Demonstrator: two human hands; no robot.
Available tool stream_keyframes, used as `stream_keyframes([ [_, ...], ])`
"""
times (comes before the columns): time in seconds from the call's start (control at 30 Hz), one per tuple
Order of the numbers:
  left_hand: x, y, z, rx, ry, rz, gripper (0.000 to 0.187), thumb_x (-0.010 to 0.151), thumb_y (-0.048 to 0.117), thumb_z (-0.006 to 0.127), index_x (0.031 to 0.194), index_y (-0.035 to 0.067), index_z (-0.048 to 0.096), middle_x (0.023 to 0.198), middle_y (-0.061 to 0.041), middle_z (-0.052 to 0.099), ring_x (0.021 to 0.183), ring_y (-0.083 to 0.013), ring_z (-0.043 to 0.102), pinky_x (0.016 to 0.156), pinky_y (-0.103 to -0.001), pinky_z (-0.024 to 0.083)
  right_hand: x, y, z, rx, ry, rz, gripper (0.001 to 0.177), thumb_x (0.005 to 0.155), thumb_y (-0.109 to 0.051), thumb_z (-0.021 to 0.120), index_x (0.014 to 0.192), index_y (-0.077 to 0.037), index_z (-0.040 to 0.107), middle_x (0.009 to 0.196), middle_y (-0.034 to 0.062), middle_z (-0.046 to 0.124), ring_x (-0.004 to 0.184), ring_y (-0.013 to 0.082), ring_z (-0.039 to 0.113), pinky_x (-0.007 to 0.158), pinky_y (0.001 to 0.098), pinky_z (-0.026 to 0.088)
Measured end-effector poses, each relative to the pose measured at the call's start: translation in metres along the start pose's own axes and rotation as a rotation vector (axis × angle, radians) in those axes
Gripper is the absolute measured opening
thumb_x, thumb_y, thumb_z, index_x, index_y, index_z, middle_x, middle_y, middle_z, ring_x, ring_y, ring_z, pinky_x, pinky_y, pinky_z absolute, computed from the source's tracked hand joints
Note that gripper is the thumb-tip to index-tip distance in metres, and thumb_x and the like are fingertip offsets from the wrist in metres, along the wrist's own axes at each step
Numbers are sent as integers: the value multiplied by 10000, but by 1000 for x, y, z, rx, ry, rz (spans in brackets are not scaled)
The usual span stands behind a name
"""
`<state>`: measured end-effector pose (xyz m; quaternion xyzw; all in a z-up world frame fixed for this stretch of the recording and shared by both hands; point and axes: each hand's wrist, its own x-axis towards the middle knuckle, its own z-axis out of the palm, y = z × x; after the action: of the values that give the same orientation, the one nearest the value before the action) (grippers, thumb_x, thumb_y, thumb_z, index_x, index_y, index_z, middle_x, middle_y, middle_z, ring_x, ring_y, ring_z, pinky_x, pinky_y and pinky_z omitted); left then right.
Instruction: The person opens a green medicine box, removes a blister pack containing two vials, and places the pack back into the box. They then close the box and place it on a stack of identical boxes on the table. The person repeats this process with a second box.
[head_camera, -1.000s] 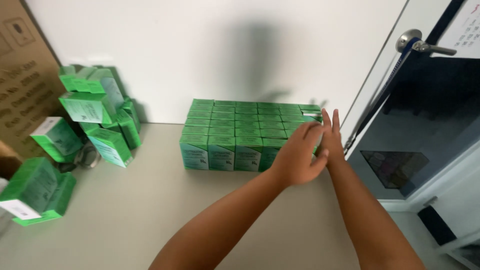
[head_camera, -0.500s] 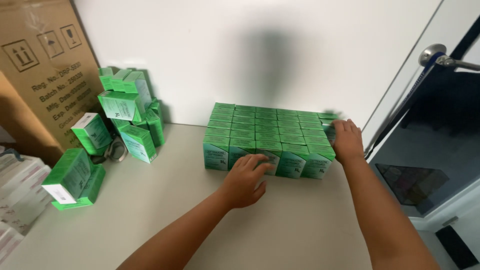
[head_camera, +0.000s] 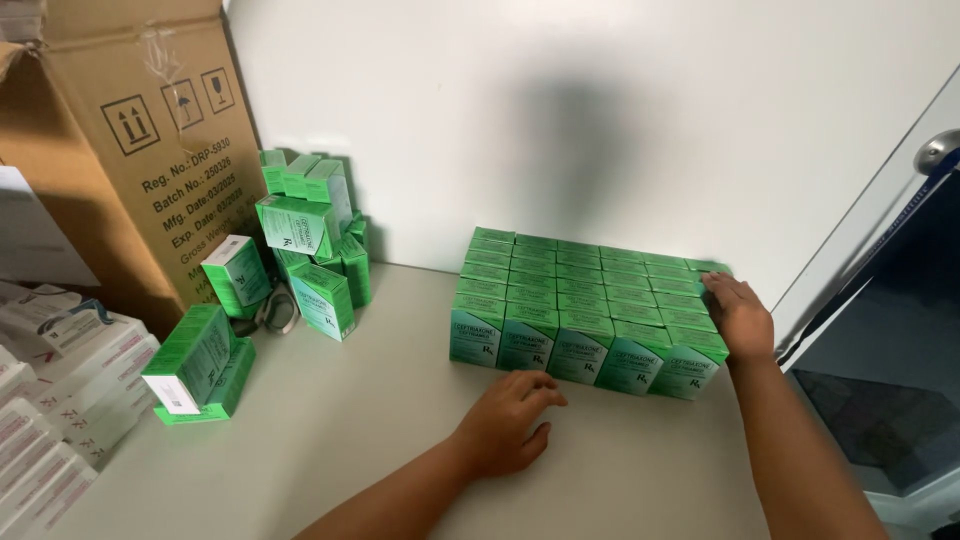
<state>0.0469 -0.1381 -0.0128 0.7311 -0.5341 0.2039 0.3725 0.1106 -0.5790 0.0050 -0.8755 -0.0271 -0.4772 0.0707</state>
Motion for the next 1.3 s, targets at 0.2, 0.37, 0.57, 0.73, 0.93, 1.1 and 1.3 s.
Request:
stream_keyframes([
  [0.2,-4,-3,2,8,-12,-16,335,830,54,695,1161,68,649,1295,-161,600,1209,-353,583,1021,-463,476,4,16,-5,-166,-179,-69,525,872,-73,717,1389,-124,637,1425,79,650,1365,260,575,1222,478,371],
  [0.37,-6,0,-1,6,-1,-24,328,821,46,691,1146,63,657,1289,-163,600,1193,-355,591,1000,-454,492,1,-2,-52,-126,-10,-57,572,968,-67,672,1529,-86,566,1543,195,575,1437,333,538,1229,485,379],
  [0.57,-12,0,-2,12,48,-28,335,807,44,697,1139,71,666,1268,-161,604,1151,-358,601,969,-452,506,-19,-45,-105,-20,-166,265,453,966,-104,686,1415,-149,648,1515,131,604,1045,334,670,918,427,565],
  [0.73,-16,9,-21,51,79,10,333,817,45,690,1146,81,656,1271,-164,597,1165,-357,596,975,-450,509,-26,-74,-130,-93,-119,-41,392,921,-127,743,1313,-132,720,1459,129,655,1172,319,693,930,383,570],
  [0.93,-36,-6,-84,252,259,-165,453,745,81,725,1187,59,629,1262,-185,587,1170,-395,570,994,-489,471,-33,-168,-130,220,-162,60,260,973,-99,683,1224,-151,725,1287,83,720,1044,229,697,832,324,573],
  [1.1,-78,-28,-119,289,505,-593,577,769,91,736,1316,37,557,1336,-205,491,1260,-432,438,1039,-530,385,-64,-265,-78,491,-645,-27,317,849,-120,732,1163,-131,697,1141,78,735,928,215,750,778,348,623],
  [1.3,-86,1,-216,702,708,-567,609,791,166,778,1355,126,551,1439,-149,476,1309,-402,445,1084,-530,354,-54,-380,-50,568,-852,-162,302,893,-117,672,1194,-132,676,1225,75,702,1010,259,717,870,372,586],
])
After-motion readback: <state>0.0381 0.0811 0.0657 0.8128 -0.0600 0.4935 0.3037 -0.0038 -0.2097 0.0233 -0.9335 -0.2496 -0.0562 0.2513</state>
